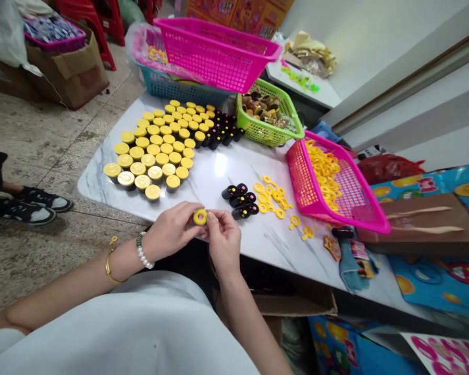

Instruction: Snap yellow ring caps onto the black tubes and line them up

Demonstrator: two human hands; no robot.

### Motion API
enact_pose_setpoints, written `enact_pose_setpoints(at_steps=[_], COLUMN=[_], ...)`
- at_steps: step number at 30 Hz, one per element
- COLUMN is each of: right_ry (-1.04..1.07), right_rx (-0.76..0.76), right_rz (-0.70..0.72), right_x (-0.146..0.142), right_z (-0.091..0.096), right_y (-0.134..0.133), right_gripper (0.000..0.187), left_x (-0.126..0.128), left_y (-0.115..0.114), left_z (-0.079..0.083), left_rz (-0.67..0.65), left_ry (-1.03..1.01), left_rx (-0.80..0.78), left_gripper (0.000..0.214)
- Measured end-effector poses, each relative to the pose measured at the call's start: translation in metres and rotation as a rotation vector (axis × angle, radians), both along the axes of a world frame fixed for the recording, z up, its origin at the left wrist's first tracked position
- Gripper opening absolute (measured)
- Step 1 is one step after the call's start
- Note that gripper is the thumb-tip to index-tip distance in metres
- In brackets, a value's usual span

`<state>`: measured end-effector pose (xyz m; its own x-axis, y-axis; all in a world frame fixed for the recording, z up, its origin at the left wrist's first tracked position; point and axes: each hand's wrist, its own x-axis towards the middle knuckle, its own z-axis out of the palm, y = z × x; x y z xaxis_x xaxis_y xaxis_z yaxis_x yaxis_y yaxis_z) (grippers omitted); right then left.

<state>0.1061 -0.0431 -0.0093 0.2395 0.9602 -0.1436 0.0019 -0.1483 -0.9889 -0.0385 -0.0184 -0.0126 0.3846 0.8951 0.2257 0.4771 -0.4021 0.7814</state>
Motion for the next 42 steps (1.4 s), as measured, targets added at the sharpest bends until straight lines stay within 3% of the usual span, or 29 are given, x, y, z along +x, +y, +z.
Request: enact_pose_setpoints(at_steps=[3,10,12,15,18,22,25,28,32,36,40,42], right_ry=[0.042,-0.058,-0.083,-0.110,-0.120,-0.196,-0.318,-0.344,-0.330,-0.400,-0.494,-0.480], right_rx=[-0.002,0.058,0.083,0.077,0.076,0.171,0.238,0.261,0.251,0.258,0.322,0.311], right_rz=[0.068,0.011,0.020,-0.014,-0.058,-0.071,-0.056,0.067,0.236,0.296,0.293,0.302], right_x=[0.001,0.007,0.008,0.010,0.009,0.003,0.003,0.011,0.028,0.038,0.040,0.040], right_z=[0.000,0.007,0.007,0.004,-0.002,-0.008,-0.007,-0.001,0.005,0.001,0.001,0.005], right_y=[-0.012,-0.019,-0.020,-0.022,-0.026,-0.030,-0.029,-0.026,-0.025,-0.023,-0.017,-0.012], right_gripper=[0.029,0.038,0.032,0.020,0.017,0.015,0.014,0.016,0.027,0.032,0.025,0.022], left_x=[-0.008,-0.013,-0.008,0.000,0.005,0.006,0.007,0.006,0.000,-0.004,-0.003,-0.003], left_y=[0.002,0.017,0.019,0.017,0.007,-0.006,-0.010,-0.012,-0.013,-0.011,-0.009,-0.008], left_z=[0.000,0.028,0.029,0.018,0.000,-0.014,-0.016,-0.014,-0.008,-0.005,-0.006,-0.007], left_rz=[0.007,-0.179,-0.236,-0.239,-0.156,-0.028,0.072,0.161,0.081,0.031,0.053,0.053], left_ry=[0.030,0.377,0.424,0.316,0.142,0.068,0.097,0.152,0.213,0.125,0.012,0.004], left_rx=[0.070,0.183,0.223,0.256,0.297,0.378,0.418,0.409,0.316,0.249,0.271,0.267], left_gripper=[0.018,0.023,0.021,0.025,0.039,0.033,0.031,0.033,0.041,0.060,0.032,0.028])
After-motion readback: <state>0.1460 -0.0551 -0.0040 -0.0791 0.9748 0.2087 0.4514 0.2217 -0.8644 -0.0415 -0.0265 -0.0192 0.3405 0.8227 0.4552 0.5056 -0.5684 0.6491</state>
